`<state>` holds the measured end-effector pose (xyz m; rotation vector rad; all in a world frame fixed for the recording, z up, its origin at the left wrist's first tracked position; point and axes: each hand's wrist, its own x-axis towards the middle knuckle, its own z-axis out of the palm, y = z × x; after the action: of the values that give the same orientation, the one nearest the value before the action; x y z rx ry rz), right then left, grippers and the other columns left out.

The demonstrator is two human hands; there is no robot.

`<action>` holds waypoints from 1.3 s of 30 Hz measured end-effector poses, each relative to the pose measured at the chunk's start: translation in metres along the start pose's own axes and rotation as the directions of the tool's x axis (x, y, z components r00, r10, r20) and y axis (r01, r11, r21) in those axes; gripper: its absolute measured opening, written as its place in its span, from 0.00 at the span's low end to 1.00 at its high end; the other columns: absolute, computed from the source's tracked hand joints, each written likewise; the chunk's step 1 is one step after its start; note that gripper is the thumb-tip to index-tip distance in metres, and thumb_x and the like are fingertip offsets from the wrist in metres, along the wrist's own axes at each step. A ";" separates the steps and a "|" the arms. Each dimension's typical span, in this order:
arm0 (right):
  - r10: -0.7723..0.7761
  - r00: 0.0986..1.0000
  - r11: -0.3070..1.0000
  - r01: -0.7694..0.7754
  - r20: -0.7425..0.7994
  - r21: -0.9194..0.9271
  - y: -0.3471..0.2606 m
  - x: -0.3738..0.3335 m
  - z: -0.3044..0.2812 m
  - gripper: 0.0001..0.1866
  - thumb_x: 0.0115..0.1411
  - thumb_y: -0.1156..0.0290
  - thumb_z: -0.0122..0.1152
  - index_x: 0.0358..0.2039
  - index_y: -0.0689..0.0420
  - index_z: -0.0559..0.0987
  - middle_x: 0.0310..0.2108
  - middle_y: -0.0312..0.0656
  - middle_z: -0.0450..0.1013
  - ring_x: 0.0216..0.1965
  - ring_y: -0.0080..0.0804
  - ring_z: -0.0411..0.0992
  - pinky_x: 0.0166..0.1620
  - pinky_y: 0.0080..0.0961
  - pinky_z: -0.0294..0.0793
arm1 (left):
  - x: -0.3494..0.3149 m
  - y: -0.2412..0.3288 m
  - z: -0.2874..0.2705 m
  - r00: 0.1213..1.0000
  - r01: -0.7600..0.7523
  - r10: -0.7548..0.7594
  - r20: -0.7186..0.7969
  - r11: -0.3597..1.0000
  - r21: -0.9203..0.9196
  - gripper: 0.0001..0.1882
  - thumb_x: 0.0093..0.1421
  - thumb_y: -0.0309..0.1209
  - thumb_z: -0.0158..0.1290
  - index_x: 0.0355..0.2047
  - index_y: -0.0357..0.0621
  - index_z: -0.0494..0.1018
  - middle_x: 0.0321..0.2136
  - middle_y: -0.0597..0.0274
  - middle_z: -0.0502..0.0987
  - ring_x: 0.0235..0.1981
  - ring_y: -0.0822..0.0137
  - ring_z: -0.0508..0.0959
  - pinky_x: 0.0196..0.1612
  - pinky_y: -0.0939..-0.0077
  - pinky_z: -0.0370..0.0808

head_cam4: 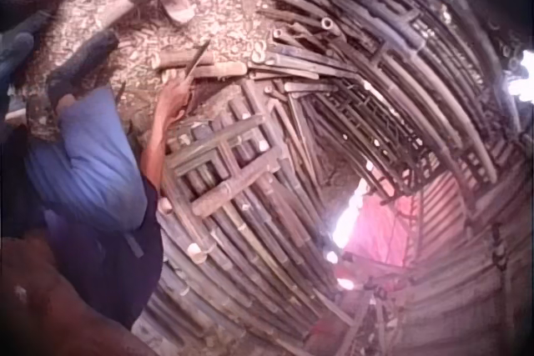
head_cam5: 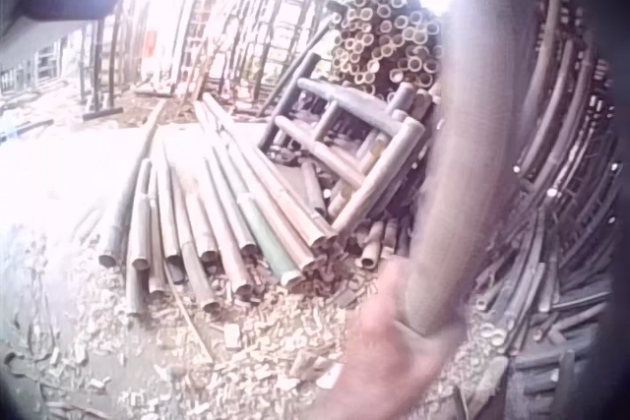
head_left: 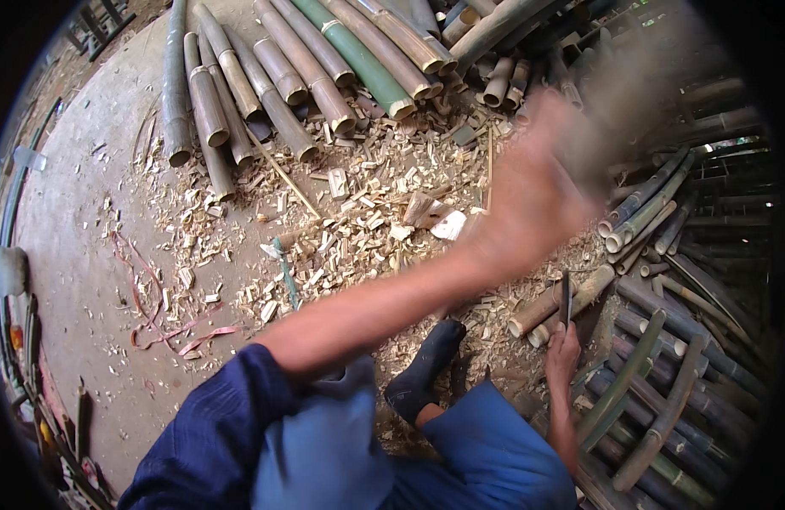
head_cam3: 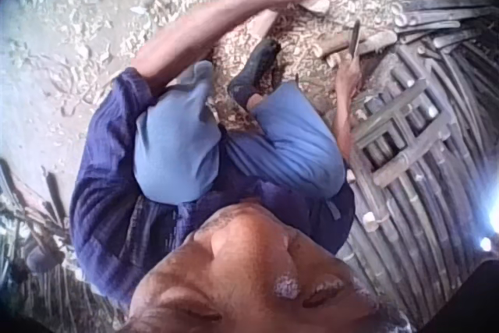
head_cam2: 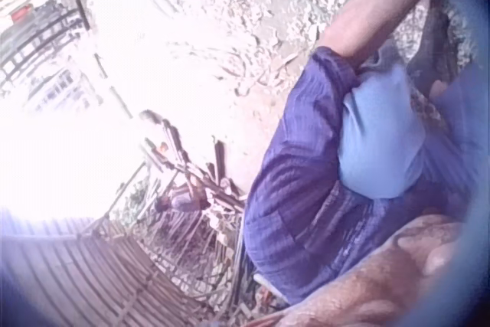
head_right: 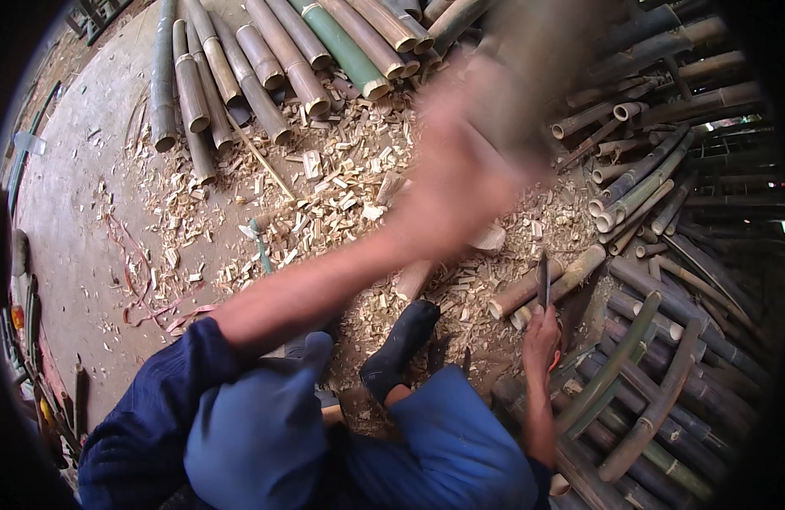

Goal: The person whittles and shapes bamboo poles using a knife, including cutting notches and scraping the surface, while sitting on a ground covered in wood shavings.

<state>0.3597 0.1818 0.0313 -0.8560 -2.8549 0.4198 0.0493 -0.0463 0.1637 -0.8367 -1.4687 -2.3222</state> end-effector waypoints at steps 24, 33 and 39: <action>0.421 0.885 0.011 -0.225 0.199 0.974 -0.091 -0.022 0.053 0.22 0.71 0.72 0.55 0.63 0.61 0.65 0.48 0.46 0.72 0.48 0.35 0.76 0.50 0.37 0.79 | -0.112 -0.023 -0.324 0.710 0.556 -0.556 -0.433 0.065 0.829 0.47 0.67 0.55 0.57 0.75 0.40 0.52 0.76 0.43 0.50 0.76 0.47 0.52 0.75 0.48 0.58; -0.015 0.993 0.664 -0.077 0.117 0.744 -0.184 0.050 -0.005 0.46 0.70 0.49 0.58 0.75 0.62 0.48 0.69 0.62 0.57 0.64 0.50 0.67 0.61 0.50 0.76 | -0.120 -0.056 -0.104 0.557 0.638 -0.789 0.259 0.606 0.475 0.14 0.62 0.20 0.53 0.49 0.35 0.74 0.36 0.58 0.78 0.35 0.66 0.77 0.40 0.67 0.77; 0.722 0.685 0.687 -0.691 -0.098 0.224 0.106 0.024 0.053 0.46 0.64 0.48 0.64 0.67 0.72 0.61 0.61 0.67 0.68 0.64 0.62 0.67 0.67 0.43 0.64 | -0.044 -0.075 -0.184 0.568 0.369 -0.793 0.219 0.483 0.794 0.12 0.70 0.37 0.54 0.40 0.39 0.77 0.25 0.63 0.77 0.21 0.72 0.73 0.24 0.72 0.75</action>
<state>0.3841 0.2677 -0.0503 -1.8522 -2.1611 0.6078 -0.0134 -0.1799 0.0235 -0.8837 -3.1042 -1.5825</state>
